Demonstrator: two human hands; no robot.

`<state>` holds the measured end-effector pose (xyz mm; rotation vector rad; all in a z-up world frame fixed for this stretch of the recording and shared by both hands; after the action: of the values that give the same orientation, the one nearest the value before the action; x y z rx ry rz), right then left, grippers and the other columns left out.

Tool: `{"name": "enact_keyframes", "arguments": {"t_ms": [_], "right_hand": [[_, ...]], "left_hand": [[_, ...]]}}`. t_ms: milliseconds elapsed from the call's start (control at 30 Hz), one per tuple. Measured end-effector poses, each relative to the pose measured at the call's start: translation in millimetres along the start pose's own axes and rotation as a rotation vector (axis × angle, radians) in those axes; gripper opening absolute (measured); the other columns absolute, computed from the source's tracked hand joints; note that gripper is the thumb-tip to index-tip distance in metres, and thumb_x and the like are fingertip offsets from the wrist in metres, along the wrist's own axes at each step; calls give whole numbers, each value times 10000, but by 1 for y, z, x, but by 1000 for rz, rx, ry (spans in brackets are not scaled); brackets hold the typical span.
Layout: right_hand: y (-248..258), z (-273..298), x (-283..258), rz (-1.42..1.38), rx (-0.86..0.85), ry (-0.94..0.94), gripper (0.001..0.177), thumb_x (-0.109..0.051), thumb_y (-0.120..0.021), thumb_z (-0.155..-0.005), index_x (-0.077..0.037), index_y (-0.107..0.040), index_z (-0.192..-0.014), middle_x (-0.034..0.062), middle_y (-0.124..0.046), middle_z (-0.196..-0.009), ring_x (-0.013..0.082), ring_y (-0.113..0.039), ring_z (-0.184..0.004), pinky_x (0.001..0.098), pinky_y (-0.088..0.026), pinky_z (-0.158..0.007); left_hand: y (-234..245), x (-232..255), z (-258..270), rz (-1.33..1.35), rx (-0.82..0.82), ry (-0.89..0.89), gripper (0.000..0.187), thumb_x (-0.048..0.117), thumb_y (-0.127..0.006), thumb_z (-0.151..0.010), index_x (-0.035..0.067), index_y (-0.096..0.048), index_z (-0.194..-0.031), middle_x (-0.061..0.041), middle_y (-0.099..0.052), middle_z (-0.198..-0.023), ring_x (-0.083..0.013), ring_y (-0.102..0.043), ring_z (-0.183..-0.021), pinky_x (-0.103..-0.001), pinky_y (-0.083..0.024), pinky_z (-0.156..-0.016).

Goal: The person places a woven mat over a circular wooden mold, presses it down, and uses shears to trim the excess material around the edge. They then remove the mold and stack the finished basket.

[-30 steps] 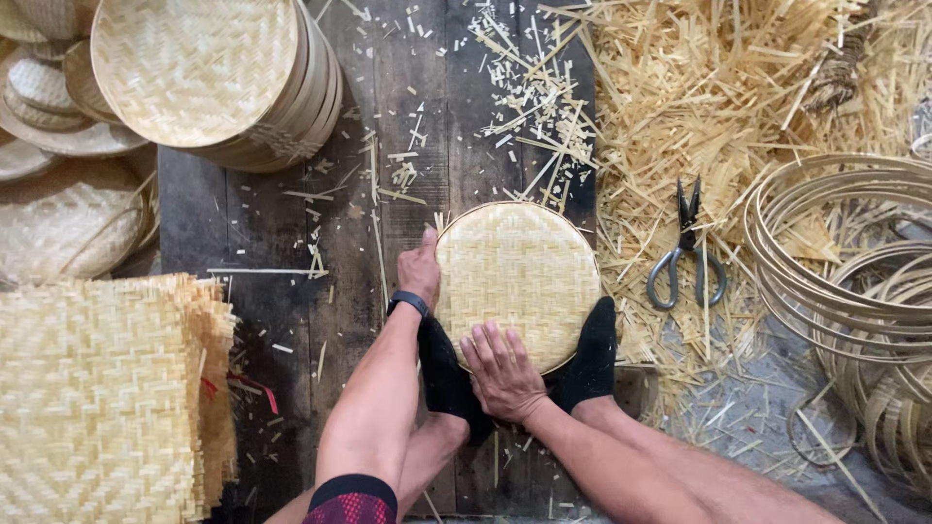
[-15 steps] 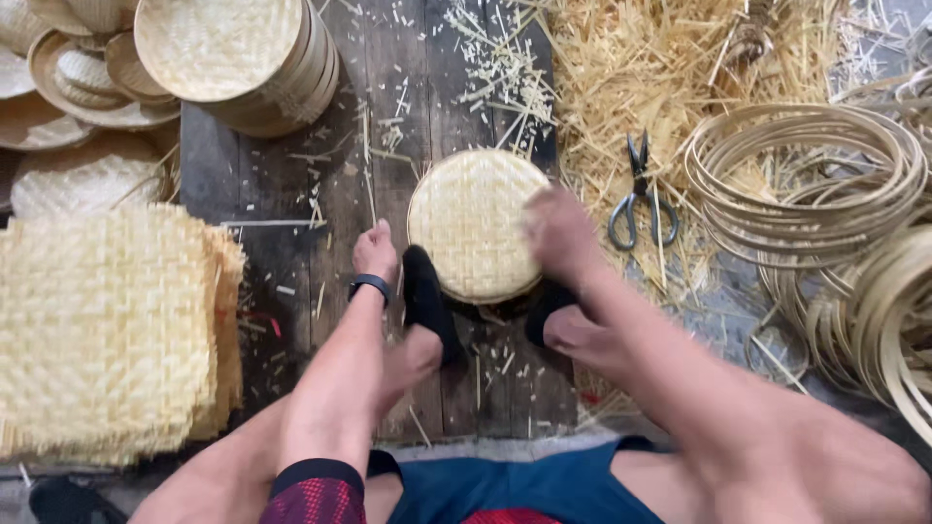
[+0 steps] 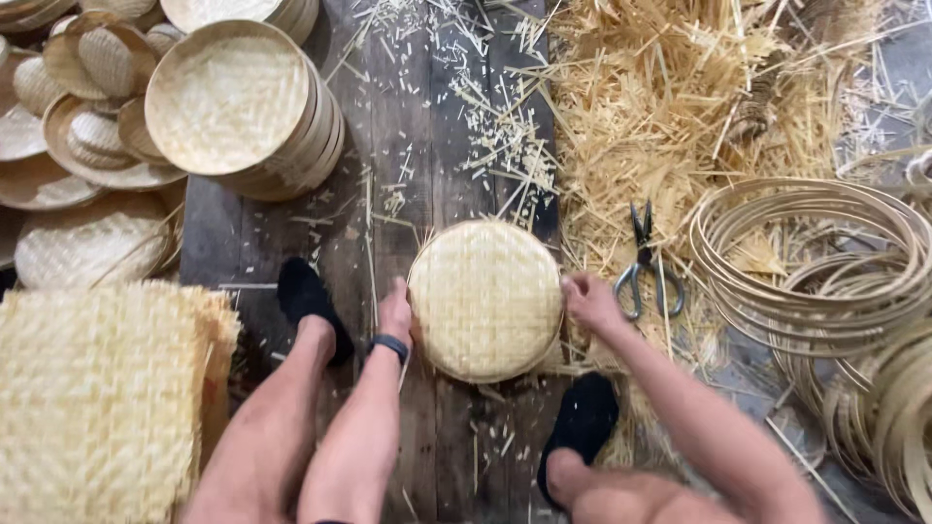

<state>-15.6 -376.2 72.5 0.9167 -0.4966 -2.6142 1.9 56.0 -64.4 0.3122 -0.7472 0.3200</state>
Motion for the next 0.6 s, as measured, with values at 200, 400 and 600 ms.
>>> {"name": "enact_keyframes", "arguments": {"t_ms": [200, 400, 600], "right_hand": [[-49, -27, 18, -763, 81, -127, 532, -445, -430, -1053, 29, -617, -1207, 157, -686, -1159, 282, -651, -1085, 473, -538, -974], [38, 19, -45, -904, 121, 364, 592, -447, -286, -1114, 95, -503, -1210, 328, -525, -1261, 408, -538, -1211, 536, -420, -1149], [8, -11, -16, -711, -53, 167, 647, -449, -342, -1050, 36, -453, -1464, 246, -530, -1478, 328, -494, -1385, 438, -374, -1169]], "left_hand": [[-20, -5, 36, 434, 76, 206, 512, 449, -558, -1007, -19, -704, -1153, -101, -737, -1145, -243, -682, -990, -403, -545, -892], [-37, 117, 80, 755, -416, -225, 522, 461, -461, -1064, -7, -672, -1158, -137, -723, -1090, -264, -677, -1004, -427, -538, -940], [-49, 71, 100, 402, -383, 183, 690, 610, -380, -981, 35, -624, -1271, -116, -675, -1231, -254, -619, -1132, -419, -453, -988]]}}
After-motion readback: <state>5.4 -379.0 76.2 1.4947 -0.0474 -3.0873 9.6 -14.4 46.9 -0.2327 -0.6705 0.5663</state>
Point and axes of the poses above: each hand's wrist, its own z-axis away from the middle knuckle, its own y-axis out of the back of the hand, x = y × z, the point moved 10 cm from there along -z, towards the middle knuckle
